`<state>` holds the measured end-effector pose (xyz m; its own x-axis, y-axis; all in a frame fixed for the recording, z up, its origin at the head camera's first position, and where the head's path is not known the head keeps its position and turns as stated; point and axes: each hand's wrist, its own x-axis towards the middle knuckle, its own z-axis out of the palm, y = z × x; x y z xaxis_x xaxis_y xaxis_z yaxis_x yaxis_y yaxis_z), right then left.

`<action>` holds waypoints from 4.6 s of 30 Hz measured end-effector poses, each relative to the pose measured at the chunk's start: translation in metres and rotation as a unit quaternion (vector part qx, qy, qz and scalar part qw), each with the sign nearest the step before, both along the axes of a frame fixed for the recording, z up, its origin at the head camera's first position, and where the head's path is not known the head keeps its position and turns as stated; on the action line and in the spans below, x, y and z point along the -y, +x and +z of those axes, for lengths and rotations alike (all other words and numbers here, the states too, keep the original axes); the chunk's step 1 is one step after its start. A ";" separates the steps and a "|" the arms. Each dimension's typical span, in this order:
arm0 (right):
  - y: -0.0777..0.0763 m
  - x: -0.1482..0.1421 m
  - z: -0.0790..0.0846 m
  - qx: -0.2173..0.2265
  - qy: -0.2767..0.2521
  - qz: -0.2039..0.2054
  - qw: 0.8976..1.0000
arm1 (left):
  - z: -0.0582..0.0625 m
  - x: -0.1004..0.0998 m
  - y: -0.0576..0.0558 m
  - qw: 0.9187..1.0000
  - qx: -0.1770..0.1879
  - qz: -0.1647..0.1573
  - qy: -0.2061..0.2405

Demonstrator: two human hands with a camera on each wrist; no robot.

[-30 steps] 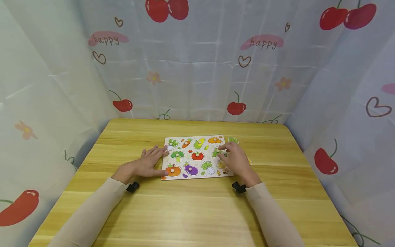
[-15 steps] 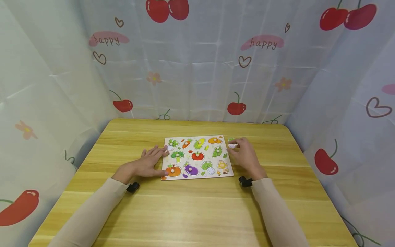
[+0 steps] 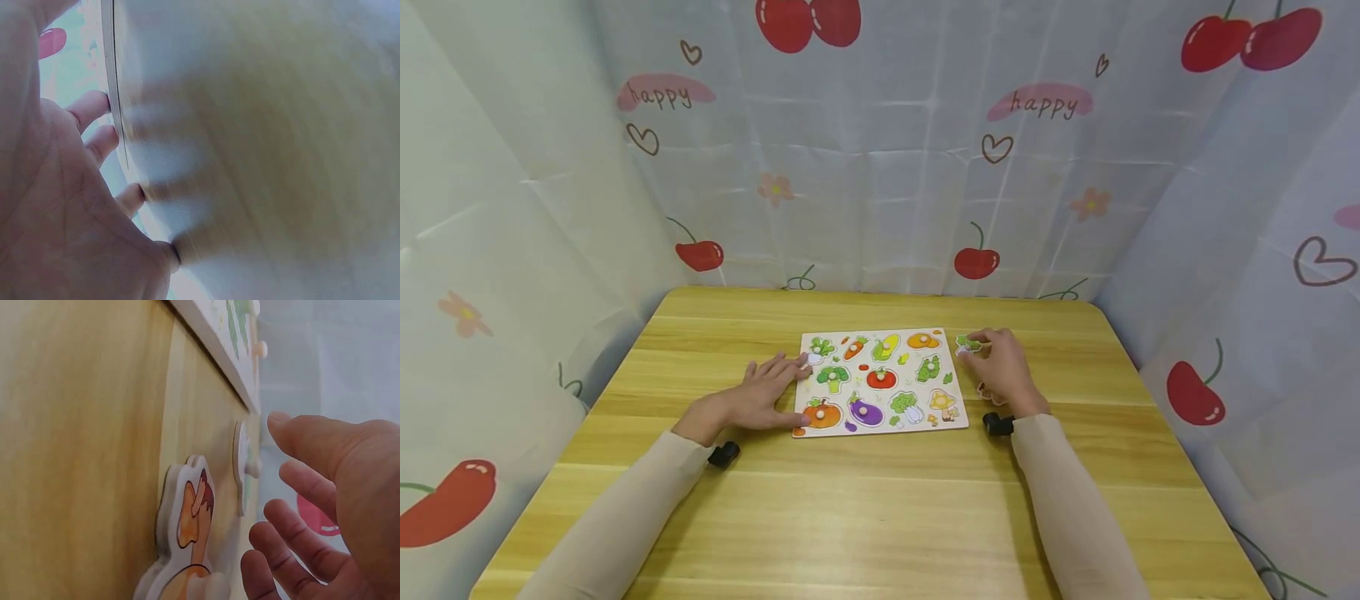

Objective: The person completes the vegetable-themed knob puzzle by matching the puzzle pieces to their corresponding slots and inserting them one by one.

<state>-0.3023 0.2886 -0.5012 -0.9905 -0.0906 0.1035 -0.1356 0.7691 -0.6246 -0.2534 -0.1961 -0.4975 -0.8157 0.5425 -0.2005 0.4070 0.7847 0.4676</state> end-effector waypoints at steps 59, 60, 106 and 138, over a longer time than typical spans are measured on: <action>0.005 -0.003 -0.008 -0.022 -0.020 -0.031 0.999 | 0.000 -0.001 0.000 1.000 0.007 -0.001 -0.004; 0.005 -0.003 -0.007 -0.020 -0.023 -0.030 0.999 | 0.000 -0.001 0.000 1.000 0.006 -0.001 -0.006; 0.063 0.070 0.006 -0.027 -0.007 0.098 0.995 | -0.002 -0.002 -0.001 1.000 -0.002 -0.001 0.005; 0.072 0.083 0.000 -0.030 0.003 0.135 0.990 | -0.004 0.000 -0.002 1.000 0.001 0.003 0.001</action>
<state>-0.2302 0.2057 -0.5016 -0.9223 -0.3520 0.1594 -0.3731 0.7039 -0.6045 -0.2552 -0.1961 -0.5010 -0.8192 0.5374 -0.2003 0.4009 0.7863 0.4701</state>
